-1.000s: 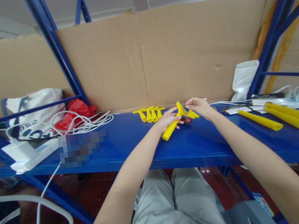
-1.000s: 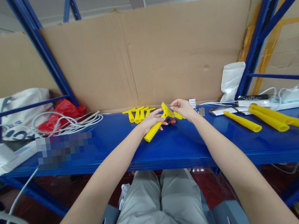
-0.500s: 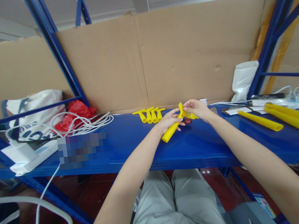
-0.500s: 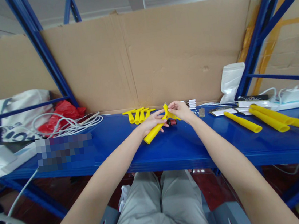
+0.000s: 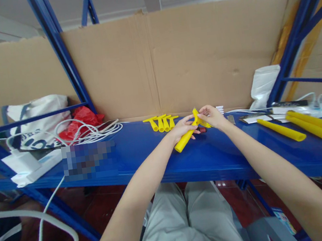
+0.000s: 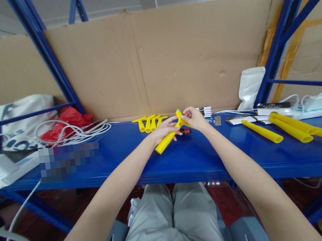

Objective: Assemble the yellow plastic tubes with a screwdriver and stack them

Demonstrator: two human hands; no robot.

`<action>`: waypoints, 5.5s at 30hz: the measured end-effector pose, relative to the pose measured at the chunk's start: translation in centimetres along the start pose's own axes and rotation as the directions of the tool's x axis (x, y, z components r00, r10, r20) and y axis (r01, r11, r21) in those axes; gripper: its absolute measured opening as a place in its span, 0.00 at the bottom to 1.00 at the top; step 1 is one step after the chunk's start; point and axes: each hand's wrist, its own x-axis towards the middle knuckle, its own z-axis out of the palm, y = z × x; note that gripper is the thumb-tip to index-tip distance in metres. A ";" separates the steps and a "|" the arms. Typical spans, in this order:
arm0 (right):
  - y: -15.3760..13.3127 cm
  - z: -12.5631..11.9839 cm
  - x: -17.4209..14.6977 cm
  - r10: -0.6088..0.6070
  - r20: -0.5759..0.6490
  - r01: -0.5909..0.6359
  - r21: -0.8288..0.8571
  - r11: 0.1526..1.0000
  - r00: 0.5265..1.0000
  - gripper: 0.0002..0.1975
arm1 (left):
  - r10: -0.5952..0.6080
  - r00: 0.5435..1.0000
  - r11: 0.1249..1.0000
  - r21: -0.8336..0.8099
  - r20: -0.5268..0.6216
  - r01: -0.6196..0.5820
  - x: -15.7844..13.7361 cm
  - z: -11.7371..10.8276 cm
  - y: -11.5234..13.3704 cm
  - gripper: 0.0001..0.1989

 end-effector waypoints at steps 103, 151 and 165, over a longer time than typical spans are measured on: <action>-0.9 -3.6 1.1 0.107 -0.484 0.176 0.503 0.846 0.869 0.21 | -0.262 0.899 0.958 -0.203 -0.351 0.200 0.3 -0.9 0.4 0.23; -1.7 -4.7 0.6 0.291 -0.243 -0.060 0.665 0.745 0.925 0.21 | -0.193 0.856 0.970 0.040 -0.479 0.241 0.2 -0.9 0.5 0.26; -2.0 -5.6 0.4 0.327 -0.058 -0.166 0.770 0.615 0.943 0.15 | -0.157 0.857 0.973 0.074 -0.492 0.220 0.4 -1.0 0.3 0.24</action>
